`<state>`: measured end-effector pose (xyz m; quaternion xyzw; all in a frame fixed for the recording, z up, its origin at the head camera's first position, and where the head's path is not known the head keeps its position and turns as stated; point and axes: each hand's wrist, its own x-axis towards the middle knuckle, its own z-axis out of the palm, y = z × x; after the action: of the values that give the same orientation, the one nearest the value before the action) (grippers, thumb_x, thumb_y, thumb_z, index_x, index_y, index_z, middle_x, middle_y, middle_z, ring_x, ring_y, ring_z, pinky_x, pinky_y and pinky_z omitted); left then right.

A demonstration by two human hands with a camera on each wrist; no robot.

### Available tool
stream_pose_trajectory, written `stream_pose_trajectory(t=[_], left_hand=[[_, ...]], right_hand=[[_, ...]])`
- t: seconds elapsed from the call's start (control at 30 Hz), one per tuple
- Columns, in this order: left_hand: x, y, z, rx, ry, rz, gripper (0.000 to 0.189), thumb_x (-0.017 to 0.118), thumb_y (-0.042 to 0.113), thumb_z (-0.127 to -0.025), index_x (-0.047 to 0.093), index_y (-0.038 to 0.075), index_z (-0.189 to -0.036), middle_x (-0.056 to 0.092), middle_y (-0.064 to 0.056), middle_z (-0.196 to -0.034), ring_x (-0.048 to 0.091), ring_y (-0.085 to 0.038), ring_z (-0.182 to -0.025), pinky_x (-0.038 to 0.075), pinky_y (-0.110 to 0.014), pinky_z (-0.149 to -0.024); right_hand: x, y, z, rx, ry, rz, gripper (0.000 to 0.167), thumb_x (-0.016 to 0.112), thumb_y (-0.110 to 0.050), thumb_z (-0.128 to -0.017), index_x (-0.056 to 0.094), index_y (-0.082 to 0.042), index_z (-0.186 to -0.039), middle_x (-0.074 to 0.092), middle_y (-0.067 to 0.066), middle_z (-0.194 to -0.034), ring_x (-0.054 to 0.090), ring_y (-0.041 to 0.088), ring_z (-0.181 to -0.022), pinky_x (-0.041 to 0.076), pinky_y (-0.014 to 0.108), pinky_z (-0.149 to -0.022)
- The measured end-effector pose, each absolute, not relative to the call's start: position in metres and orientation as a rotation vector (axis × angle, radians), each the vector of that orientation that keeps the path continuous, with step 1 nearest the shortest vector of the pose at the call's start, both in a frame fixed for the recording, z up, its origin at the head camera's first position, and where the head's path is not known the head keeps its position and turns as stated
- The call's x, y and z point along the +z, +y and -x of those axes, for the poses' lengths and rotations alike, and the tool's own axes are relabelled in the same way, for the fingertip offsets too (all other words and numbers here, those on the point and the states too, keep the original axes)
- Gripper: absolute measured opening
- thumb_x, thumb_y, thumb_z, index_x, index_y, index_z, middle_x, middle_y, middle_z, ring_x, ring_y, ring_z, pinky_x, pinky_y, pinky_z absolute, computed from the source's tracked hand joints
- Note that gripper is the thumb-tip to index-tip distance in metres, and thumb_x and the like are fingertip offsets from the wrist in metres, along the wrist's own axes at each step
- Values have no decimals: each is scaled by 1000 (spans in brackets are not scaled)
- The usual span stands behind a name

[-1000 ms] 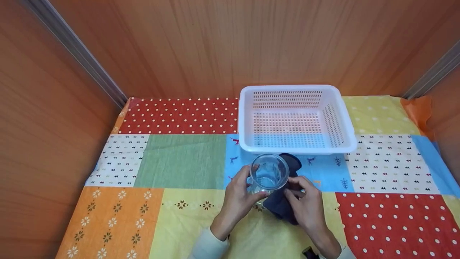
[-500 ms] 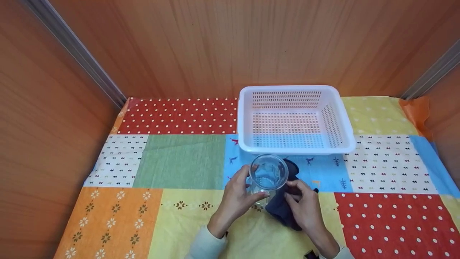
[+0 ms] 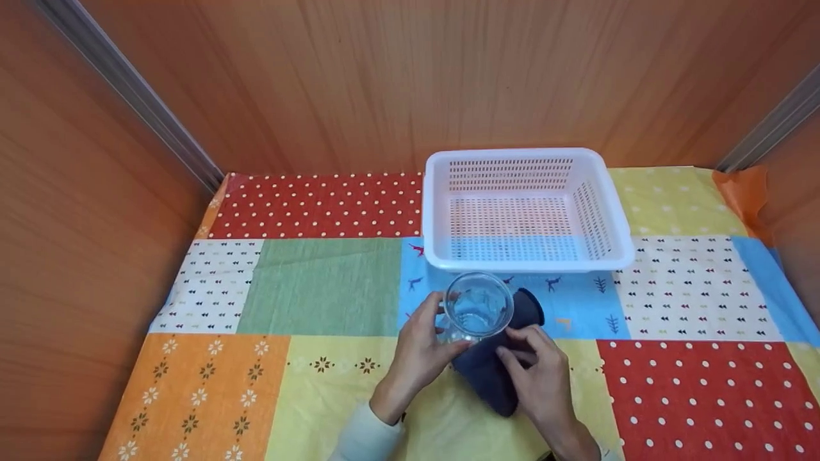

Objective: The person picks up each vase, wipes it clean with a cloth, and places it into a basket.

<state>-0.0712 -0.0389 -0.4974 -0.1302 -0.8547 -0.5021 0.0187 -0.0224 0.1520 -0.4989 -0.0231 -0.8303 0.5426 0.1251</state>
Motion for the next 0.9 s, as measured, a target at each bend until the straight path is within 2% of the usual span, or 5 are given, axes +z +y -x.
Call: stream_pose_trajectory(t=[0.17, 0.4, 0.57, 0.7, 0.9], left_hand=[[-501, -29, 68, -1376, -2606, 399, 71, 96, 15, -78, 58, 10, -138, 67, -9, -129, 65, -24, -113, 63, -40, -84], [-507, -21, 67, -1195, -2546, 388, 72, 96, 20, -77, 58, 9, -136, 64, -7, -123, 61, -24, -111, 58, -45, -91], [-505, -33, 73, -1409, -2595, 521, 75, 93, 14, -80, 51, 4, -143, 61, -14, -132, 57, -29, -120, 53, -51, -102], [-499, -48, 78, -1720, -2653, 595, 75, 87, 15, -85, 47, 7, -148, 59, -16, -143, 55, -34, -133, 45, -59, -112], [-498, -60, 82, -1804, -2654, 623, 61, 86, 16, -89, 51, 7, -139, 63, -17, -140, 57, -38, -136, 43, -65, -114]], right_hand=[[-496, 147, 20, 1487, -2406, 53, 27, 80, 15, -84, 75, 1, -106, 70, 9, -102, 73, 25, -101, 62, 26, -82], [-498, 140, 17, 1422, -2333, -39, 26, 83, 15, -81, 78, -1, -102, 71, 4, -96, 73, 21, -95, 58, 16, -81], [-503, 139, 20, 1390, -2284, -79, 28, 83, 18, -79, 78, -1, -98, 72, 5, -94, 73, 19, -92, 57, 13, -79], [-506, 140, 21, 1360, -2260, -119, 28, 82, 20, -78, 78, 0, -98, 71, 6, -93, 73, 19, -90, 57, 13, -77], [-508, 141, 25, 1386, -2270, -116, 27, 80, 19, -80, 77, 1, -99, 70, 7, -95, 73, 18, -92, 57, 12, -79]])
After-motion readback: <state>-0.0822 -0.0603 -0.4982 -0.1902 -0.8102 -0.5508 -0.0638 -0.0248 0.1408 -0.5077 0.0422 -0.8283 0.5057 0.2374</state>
